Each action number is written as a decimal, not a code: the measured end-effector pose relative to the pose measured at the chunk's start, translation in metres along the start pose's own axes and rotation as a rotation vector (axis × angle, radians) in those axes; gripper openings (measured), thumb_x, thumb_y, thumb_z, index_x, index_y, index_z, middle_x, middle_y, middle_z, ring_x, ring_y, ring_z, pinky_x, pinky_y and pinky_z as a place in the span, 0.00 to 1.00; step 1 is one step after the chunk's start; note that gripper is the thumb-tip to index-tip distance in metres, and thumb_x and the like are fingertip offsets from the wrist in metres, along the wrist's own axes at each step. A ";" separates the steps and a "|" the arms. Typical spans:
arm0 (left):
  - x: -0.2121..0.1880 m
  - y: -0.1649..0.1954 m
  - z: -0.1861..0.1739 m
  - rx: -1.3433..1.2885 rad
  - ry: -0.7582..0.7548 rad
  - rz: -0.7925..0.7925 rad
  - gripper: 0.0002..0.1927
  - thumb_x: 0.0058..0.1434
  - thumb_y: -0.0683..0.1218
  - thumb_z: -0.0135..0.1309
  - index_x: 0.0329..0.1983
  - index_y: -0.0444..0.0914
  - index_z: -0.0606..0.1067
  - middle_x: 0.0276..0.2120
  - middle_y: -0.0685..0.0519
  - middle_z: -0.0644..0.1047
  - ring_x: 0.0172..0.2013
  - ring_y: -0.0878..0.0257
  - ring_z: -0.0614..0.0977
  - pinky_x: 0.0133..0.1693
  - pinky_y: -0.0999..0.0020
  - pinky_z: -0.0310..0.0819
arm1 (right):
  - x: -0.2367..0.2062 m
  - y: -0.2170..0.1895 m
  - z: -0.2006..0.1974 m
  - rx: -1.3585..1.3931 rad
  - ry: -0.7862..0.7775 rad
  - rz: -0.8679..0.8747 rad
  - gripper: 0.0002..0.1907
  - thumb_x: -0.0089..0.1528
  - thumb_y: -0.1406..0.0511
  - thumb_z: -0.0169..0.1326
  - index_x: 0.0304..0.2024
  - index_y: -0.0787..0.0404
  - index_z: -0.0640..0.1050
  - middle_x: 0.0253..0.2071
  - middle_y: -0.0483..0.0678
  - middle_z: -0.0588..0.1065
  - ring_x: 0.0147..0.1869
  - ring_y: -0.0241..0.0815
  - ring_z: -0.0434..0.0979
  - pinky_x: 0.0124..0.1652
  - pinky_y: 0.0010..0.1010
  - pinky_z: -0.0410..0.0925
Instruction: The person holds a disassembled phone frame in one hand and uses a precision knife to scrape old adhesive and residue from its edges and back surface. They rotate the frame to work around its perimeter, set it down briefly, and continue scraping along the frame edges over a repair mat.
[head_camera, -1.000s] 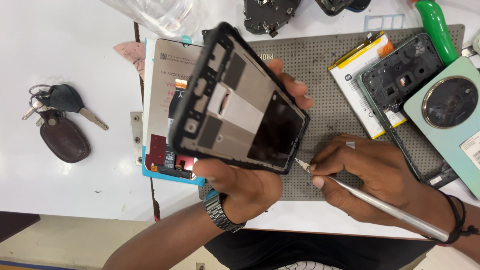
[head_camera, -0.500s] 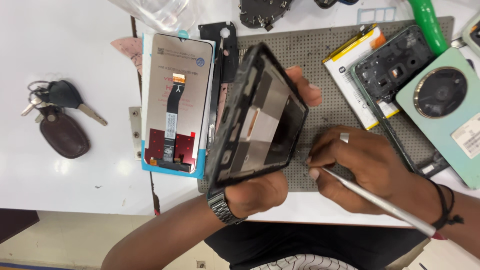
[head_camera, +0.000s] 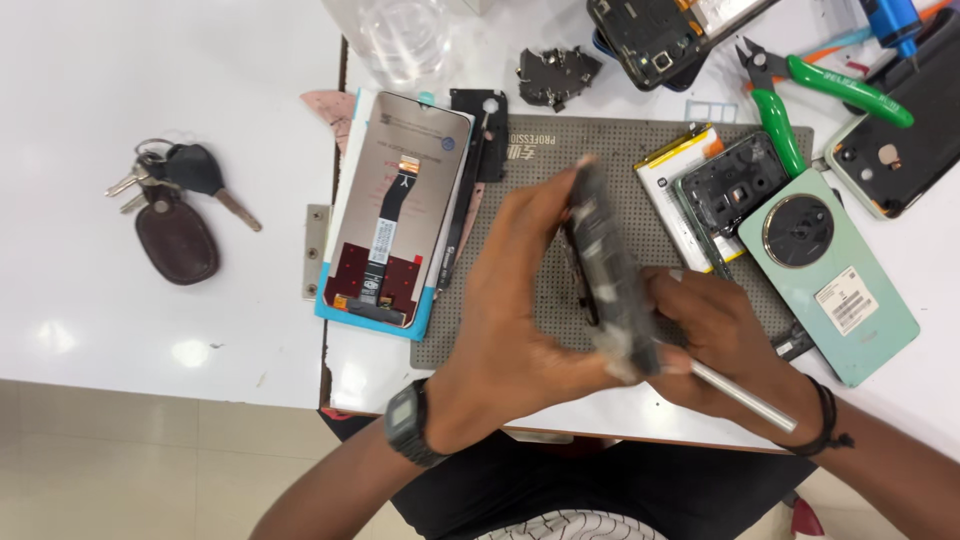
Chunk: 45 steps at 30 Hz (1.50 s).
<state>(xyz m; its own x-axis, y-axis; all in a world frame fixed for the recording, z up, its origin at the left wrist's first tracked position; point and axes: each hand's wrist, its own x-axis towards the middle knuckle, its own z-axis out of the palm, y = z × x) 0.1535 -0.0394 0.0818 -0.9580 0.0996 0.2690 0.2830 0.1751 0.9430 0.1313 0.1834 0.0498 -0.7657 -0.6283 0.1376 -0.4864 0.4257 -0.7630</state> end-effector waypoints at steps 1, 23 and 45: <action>-0.007 0.002 -0.003 -0.073 0.004 -0.035 0.52 0.53 0.53 0.74 0.73 0.36 0.57 0.60 0.43 0.69 0.61 0.56 0.74 0.67 0.60 0.73 | -0.001 -0.006 -0.003 0.011 0.001 -0.053 0.14 0.53 0.62 0.61 0.36 0.65 0.75 0.35 0.52 0.78 0.37 0.49 0.82 0.35 0.34 0.72; -0.065 -0.001 -0.006 0.253 0.232 -0.004 0.43 0.54 0.54 0.70 0.65 0.36 0.60 0.63 0.43 0.68 0.64 0.52 0.78 0.61 0.64 0.83 | -0.008 -0.046 0.024 0.080 0.472 0.365 0.07 0.59 0.73 0.62 0.38 0.68 0.77 0.37 0.52 0.82 0.38 0.35 0.84 0.38 0.23 0.76; -0.067 0.004 -0.006 0.191 0.290 -0.016 0.42 0.54 0.56 0.71 0.61 0.33 0.61 0.62 0.41 0.72 0.60 0.47 0.83 0.57 0.61 0.86 | -0.010 -0.052 0.025 0.104 0.451 0.374 0.07 0.60 0.73 0.63 0.38 0.65 0.78 0.38 0.49 0.81 0.32 0.30 0.78 0.31 0.19 0.69</action>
<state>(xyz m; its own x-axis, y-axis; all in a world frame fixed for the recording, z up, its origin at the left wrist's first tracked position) 0.2191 -0.0511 0.0691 -0.9281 -0.1820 0.3248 0.2453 0.3577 0.9011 0.1752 0.1509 0.0724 -0.9914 -0.0995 0.0845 -0.1224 0.4847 -0.8661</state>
